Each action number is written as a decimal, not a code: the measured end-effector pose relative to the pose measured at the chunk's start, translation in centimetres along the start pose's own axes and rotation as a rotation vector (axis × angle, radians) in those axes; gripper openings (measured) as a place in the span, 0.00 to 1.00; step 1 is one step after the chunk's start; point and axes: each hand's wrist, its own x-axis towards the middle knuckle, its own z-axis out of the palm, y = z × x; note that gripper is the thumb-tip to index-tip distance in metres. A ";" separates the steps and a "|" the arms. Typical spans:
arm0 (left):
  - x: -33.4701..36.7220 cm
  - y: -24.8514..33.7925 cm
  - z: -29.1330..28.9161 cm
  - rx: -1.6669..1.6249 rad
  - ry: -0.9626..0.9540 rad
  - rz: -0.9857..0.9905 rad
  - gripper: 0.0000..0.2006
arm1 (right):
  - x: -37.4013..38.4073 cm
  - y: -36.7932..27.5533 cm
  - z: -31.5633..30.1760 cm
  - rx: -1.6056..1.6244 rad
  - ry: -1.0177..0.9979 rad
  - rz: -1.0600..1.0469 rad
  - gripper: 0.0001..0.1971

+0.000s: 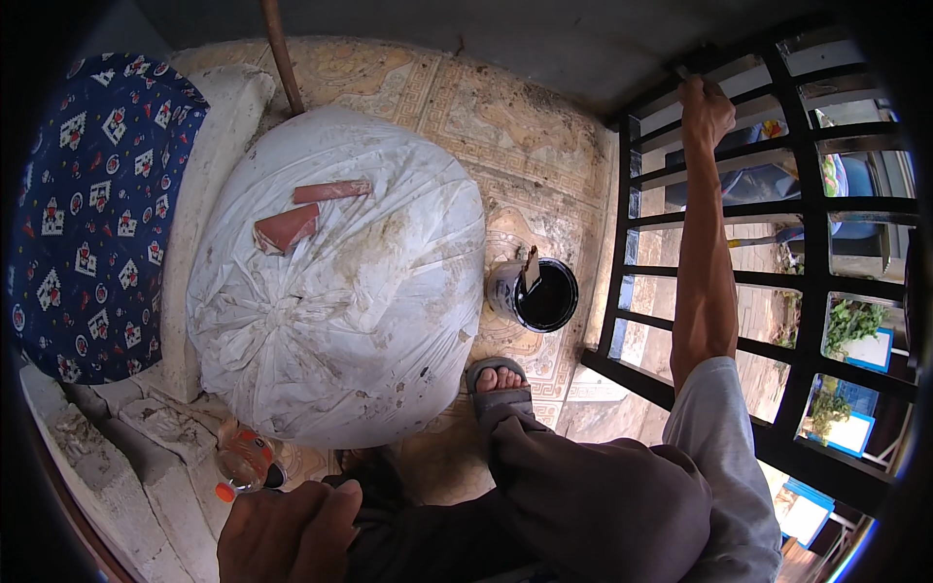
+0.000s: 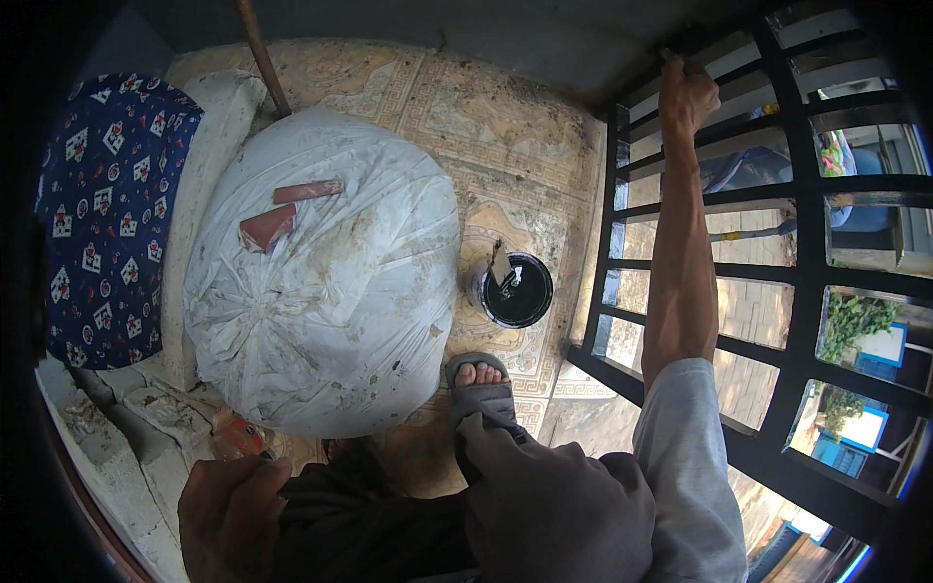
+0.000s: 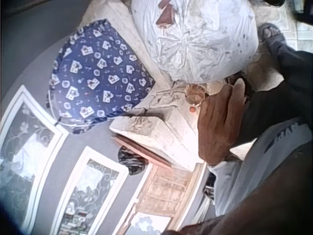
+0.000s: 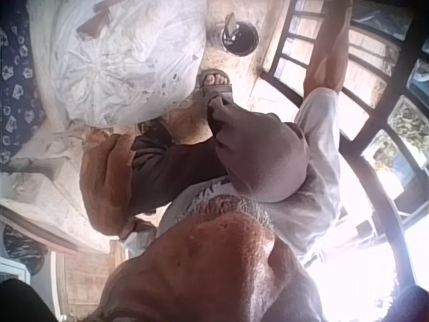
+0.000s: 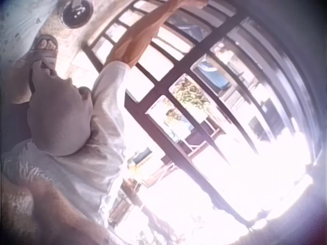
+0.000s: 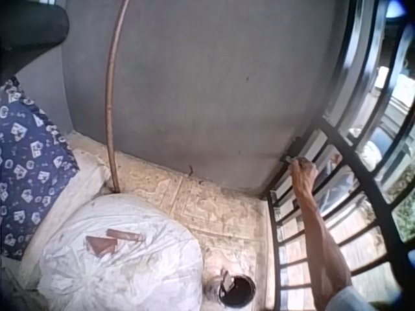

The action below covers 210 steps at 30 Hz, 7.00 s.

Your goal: The person uses a brush to apply black paint to the metal bars and frame of a gate.

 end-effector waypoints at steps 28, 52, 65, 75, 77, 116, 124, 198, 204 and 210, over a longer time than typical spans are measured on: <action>-3.8 2.6 0.5 0.190 0.081 -0.136 0.20 | -5.7 -0.6 -6.1 1.083 -0.020 0.222 0.17; -8.2 2.5 2.4 0.387 -0.005 0.322 0.10 | -16.2 -20.0 -12.0 1.280 -0.566 0.303 0.23; -4.5 2.8 1.3 0.648 0.073 0.372 0.07 | -13.2 -14.1 -10.8 1.473 -0.557 0.300 0.20; 3.6 0.2 12.9 -0.092 0.284 0.909 0.07 | -12.5 -6.8 -10.7 1.406 -0.266 0.428 0.23; 3.6 -0.2 13.4 -0.210 0.236 0.982 0.08 | -12.3 -5.9 -11.0 1.414 -0.233 0.402 0.22; -9.8 5.0 2.0 0.215 -0.136 0.180 0.17 | -9.9 -3.4 -2.3 0.425 0.114 0.071 0.19; -10.2 4.6 1.7 0.111 0.021 0.012 0.18 | -6.4 -2.4 0.2 0.387 -0.017 0.217 0.20; -6.8 5.3 1.3 0.137 -0.032 -0.105 0.14 | -2.0 -3.1 -0.2 0.244 0.184 0.120 0.23; -6.7 5.3 1.1 0.141 -0.036 -0.113 0.14 | -1.3 -5.6 -2.9 0.413 0.153 0.188 0.22; -7.0 5.0 0.9 0.161 -0.010 -0.052 0.15 | -1.5 -7.8 -5.7 0.736 -0.002 0.348 0.17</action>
